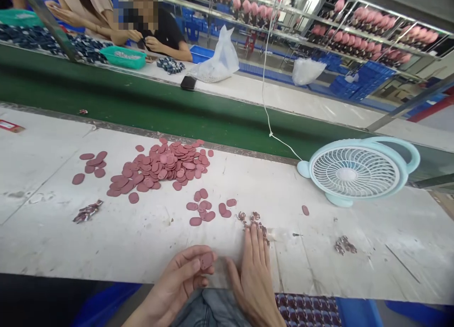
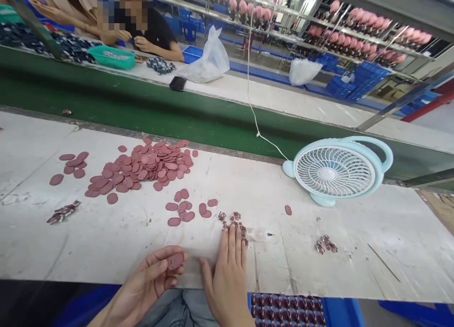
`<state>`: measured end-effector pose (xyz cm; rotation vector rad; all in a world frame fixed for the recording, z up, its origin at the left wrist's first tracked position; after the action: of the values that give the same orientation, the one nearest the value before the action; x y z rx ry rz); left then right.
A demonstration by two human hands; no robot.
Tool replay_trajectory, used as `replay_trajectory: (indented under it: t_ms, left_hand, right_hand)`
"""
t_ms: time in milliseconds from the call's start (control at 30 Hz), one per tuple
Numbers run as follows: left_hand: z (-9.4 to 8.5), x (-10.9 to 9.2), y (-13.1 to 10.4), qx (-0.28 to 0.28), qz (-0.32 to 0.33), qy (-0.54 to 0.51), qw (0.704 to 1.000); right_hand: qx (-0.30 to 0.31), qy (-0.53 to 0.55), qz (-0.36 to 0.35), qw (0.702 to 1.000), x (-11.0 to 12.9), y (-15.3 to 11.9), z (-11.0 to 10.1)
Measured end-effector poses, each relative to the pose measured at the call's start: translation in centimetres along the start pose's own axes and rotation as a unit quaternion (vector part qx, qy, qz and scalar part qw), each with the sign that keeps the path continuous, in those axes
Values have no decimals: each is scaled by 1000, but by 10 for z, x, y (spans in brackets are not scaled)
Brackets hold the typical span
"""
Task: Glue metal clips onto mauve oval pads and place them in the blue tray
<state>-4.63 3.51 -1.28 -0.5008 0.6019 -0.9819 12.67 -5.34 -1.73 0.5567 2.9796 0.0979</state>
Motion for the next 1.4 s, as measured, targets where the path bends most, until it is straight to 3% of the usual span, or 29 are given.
replay_trajectory:
  t_ms: [200, 367, 433, 533, 633, 733, 867, 933, 1033, 1100, 1233, 1400]
  left_hand:
    - [1, -1, 1, 26, -5, 11, 1000]
    - [-1, -6, -2, 17, 9, 20, 1000]
    - [-2, -8, -3, 10, 11, 18, 1000]
    - [-3, -7, -5, 7, 8, 20, 1000]
    - [-1, -4, -6, 19, -2, 22, 1000]
    - [-1, 0, -8, 37, -20, 23, 999]
    - [-3, 8, -9, 57, -32, 14, 998]
    - [-4, 12, -9, 62, -39, 14, 997]
    - [-2, 20, -7, 66, -53, 24, 996]
    - [-1, 25, -7, 66, -61, 32, 995]
    - [3, 30, -7, 79, -68, 43, 994]
    - [6, 31, -7, 91, -64, 37, 993]
  right_hand:
    - [27, -1, -6, 1000, 7, 19, -3]
    - [47, 35, -39, 998, 10, -4, -17]
    - [42, 57, -32, 997, 1, -15, -23]
    - [21, 88, 58, 994, -25, -16, -28]
    - [64, 55, 130, 988, -49, -7, -26]
    - [110, 34, 107, 987, -58, -6, -24]
    - [79, 104, 90, 987, -62, -21, -29]
    - [66, 126, 150, 978, -66, -26, -32]
    - [120, 131, 230, 957, -67, -24, -31]
    - [143, 130, 244, 951, -66, -17, -28]
    - [127, 174, 259, 942, -65, -7, -25]
    - [103, 371, 302, 872, -66, -26, -36]
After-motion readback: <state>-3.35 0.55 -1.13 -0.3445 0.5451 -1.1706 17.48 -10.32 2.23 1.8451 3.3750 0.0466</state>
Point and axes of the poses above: each hand's wrist, its own y-axis towards the middle knuckle, its own z-axis out of the palm, x = y × z, the point moved 2 cm from there along y, towards the middle knuckle, and after that the axes turned 12 degrees about -y, right-handed, at the moved point
